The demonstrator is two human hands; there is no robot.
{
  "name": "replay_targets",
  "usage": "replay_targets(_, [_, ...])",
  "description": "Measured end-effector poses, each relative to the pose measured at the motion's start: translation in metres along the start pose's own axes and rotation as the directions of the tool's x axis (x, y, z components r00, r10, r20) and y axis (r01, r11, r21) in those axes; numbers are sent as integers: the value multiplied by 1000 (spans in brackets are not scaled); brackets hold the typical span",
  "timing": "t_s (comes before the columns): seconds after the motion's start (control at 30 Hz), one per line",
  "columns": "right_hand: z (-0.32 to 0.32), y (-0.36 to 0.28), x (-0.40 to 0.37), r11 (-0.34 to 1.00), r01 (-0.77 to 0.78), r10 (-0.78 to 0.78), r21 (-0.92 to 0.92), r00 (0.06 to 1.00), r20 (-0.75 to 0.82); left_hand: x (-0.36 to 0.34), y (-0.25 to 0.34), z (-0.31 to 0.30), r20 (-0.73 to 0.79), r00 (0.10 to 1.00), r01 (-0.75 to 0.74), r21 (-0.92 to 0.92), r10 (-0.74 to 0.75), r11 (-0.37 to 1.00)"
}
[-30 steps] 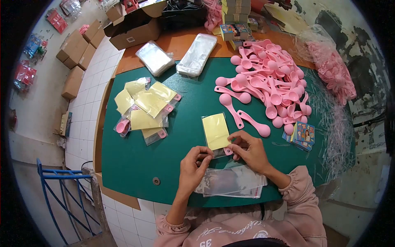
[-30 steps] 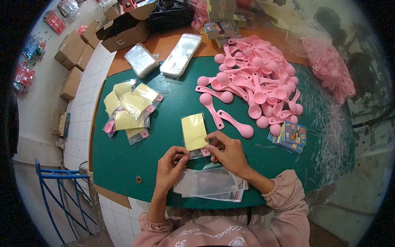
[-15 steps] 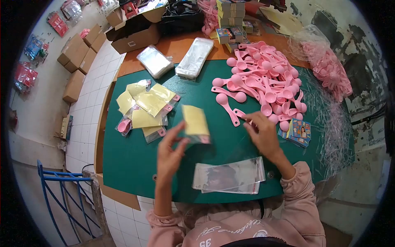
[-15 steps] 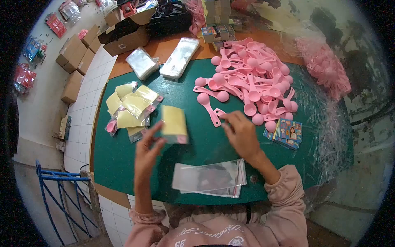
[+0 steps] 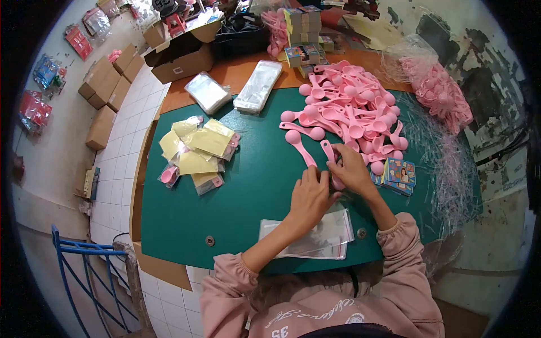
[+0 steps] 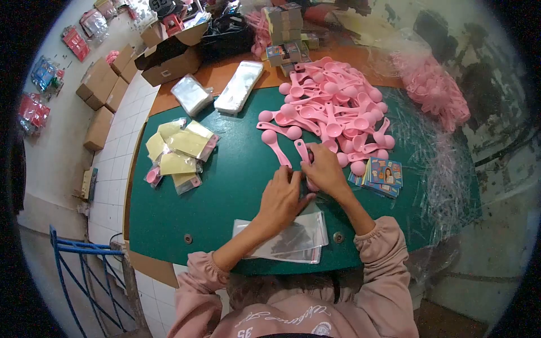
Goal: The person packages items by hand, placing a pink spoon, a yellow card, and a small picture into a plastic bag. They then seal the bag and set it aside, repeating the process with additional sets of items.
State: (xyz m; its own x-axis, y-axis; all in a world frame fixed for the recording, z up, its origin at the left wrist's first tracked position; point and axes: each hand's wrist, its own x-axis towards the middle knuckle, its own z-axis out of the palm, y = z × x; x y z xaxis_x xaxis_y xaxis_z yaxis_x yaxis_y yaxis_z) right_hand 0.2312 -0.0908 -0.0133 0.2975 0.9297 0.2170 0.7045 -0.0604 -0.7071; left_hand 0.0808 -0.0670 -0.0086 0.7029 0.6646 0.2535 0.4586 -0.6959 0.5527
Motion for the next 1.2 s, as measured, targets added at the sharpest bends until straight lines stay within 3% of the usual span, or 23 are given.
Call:
replay_targets(0.03, [-6,-1,2,982,-91,80,165,994,74,4,-2,8,-59,996,-61,58,64,996])
replay_targets(0.07, [-9,0,3,982,-89,78,165,995,69,6,-7,11,-60,996,-66,60,70,996])
replay_targets(0.13, [-15,7,3,905,-140,160,401,987,-17,10,-17,5,80,987,-124,-176,140,977])
replay_targets(0.2, [-22,15,5,898,-132,148,420,989,-5,10,-24,-4,163,979,-80,-234,120,969])
replay_targets(0.27, [-33,7,2,695,-251,333,674,943,8,10,-32,-13,364,930,220,-655,48,723])
replay_targets(0.3, [-39,2,1,667,-251,325,701,945,29,7,-31,-19,360,930,268,-794,68,545])
replay_targets(0.33, [-41,-1,-1,666,-249,326,703,945,26,7,-30,-27,362,929,267,-792,71,548])
replay_targets(0.4, [-39,-7,-6,702,-156,260,695,965,-46,7,-28,-45,615,782,608,-714,-103,348])
replay_targets(0.43, [-36,-10,-7,701,-157,260,696,964,-45,7,-33,-47,619,775,624,-720,-126,303])
replay_targets(0.53, [-31,-21,-10,783,-36,177,621,970,-167,5,-48,-39,523,848,525,-812,-81,257])
replay_targets(0.73, [-24,-33,-15,752,63,141,656,957,-254,5,-54,-31,526,844,532,-800,-103,278])
replay_targets(0.8, [-25,-32,-16,822,67,109,565,956,-273,4,-55,-32,523,848,526,-810,-86,259])
replay_targets(1.0, [-27,-26,-16,836,21,118,549,969,-218,5,-49,-42,516,856,496,-815,-12,299])
replay_targets(1.1, [-25,-32,-18,828,45,87,559,974,-208,6,-52,-41,538,843,527,-815,-23,242])
replay_targets(1.2, [-20,-36,-20,829,-7,81,559,991,-108,6,-49,-37,543,839,520,-791,-23,323])
